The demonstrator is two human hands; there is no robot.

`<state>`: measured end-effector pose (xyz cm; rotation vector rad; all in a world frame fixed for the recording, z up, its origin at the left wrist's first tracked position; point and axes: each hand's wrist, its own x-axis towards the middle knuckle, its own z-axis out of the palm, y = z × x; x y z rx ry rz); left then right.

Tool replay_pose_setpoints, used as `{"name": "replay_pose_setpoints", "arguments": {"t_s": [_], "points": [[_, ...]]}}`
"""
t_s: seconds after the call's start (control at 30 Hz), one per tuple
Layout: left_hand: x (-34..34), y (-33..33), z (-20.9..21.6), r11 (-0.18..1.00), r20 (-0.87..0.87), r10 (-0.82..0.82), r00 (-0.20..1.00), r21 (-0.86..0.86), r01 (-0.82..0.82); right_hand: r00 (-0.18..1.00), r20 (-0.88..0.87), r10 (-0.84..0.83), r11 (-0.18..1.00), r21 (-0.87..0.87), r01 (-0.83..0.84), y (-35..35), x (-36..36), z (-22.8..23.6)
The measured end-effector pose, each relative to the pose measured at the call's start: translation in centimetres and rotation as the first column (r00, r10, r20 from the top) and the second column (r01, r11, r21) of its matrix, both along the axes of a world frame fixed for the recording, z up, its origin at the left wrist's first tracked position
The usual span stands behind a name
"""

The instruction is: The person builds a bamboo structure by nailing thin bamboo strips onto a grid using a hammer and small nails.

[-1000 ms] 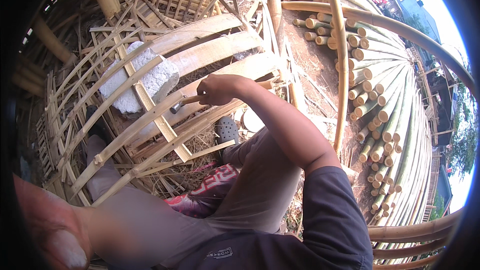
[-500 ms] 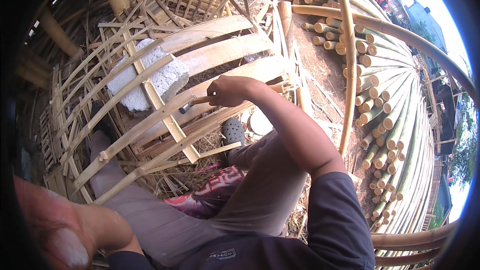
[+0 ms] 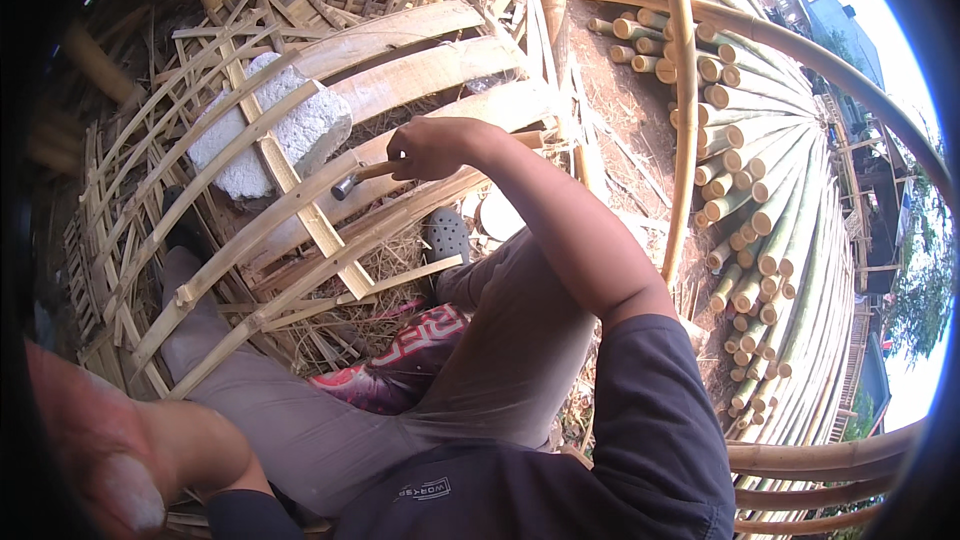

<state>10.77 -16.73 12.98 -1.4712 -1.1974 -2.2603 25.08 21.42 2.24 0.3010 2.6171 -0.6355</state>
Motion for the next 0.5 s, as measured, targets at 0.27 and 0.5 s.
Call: {"name": "replay_pose_setpoints", "arguments": {"t_s": [0.27,0.5], "points": [[-0.2,-2.2,1.6,0.996,-0.069,0.087,0.994,0.005,-0.087,0.999,0.031,-0.037,0.999,0.000,0.037,-0.5,-0.3,0.4],[-0.6,-5.2,4.3,0.981,-0.178,0.191,0.965,0.069,-0.181,0.996,0.074,-0.058,0.998,0.010,0.058,-2.2,-1.0,2.2]]}}
